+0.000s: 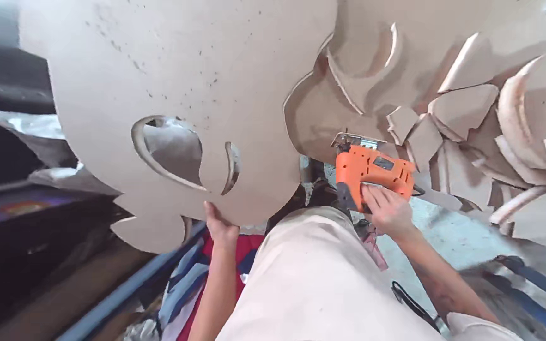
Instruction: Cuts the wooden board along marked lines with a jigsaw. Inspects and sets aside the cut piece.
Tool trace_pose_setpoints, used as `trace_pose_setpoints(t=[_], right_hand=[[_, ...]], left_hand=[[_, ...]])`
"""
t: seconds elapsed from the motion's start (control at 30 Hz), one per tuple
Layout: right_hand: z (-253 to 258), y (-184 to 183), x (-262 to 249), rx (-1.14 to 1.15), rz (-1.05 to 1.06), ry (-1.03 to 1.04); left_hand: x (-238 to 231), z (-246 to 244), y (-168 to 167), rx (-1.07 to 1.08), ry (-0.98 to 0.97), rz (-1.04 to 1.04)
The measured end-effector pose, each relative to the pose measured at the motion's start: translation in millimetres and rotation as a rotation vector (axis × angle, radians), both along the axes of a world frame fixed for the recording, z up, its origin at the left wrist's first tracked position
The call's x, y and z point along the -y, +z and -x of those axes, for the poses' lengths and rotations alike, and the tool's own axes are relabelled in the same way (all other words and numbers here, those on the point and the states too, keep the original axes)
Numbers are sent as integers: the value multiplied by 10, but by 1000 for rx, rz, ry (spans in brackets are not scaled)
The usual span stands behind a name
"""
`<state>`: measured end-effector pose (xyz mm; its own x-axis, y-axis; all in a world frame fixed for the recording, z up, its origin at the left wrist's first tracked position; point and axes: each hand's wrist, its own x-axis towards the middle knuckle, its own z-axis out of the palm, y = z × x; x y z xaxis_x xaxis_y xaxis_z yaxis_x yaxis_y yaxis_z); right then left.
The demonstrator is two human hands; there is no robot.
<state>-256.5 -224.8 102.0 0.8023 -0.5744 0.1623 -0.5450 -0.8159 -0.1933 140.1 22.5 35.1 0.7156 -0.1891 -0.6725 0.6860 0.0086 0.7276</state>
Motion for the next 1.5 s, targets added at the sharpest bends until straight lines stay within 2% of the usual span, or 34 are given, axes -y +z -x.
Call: trace_pose_setpoints(t=[0.13, 0.3, 0.5, 0.6, 0.7, 0.77, 0.83, 0.93, 1.03, 1.13, 1.2, 1.3, 1.33, 1.4, 1.5], right_hand=[[-6, -246, -131, -86, -6, 51], [-197, -729, 6, -28, -64, -10], [-669, -838, 481, 21, -128, -198], [-786, -698, 639, 66, -261, -265], [-952, -314, 486, 145, -250, -347], [-1022, -138, 120, 158, -211, -366], [-1096, -103, -377, 118, -251, -354], [-1286, -299, -1225, -68, -429, -328], [-1653, -584, -2027, -236, -656, -270], [-2040, -881, -2659, -395, -815, -78], [-2301, -1019, -2961, -507, -856, 81], [-2588, -1111, -3238, -654, -873, 251], [-2680, -1082, -3257, -643, -837, 286], [-2936, -846, -3091, -472, -638, 310], [-3414, -304, -2244, -187, -227, 190]], left_hand=[[55, 64, 8, 35, 27, -104], [44, 61, -37, 30, 12, -103], [141, 47, 112, -65, 73, -23], [199, -13, 73, -139, 23, 74], [303, -194, 55, -174, -123, 133], [348, -301, 18, -167, -277, 145], [365, -441, -81, -83, -495, 106], [323, -589, -292, 170, -836, -7], [-204, -577, -400, 165, -1068, 36], [-1180, -434, -682, 23, -1165, 6], [-1957, -340, -1053, -4, -1153, -122], [-3077, -167, -1514, -125, -1091, -440], [-3371, -137, -1594, -177, -1068, -526], [-3834, -89, -1762, -255, -971, -600], [-4296, 69, -1982, -338, -762, -597]])
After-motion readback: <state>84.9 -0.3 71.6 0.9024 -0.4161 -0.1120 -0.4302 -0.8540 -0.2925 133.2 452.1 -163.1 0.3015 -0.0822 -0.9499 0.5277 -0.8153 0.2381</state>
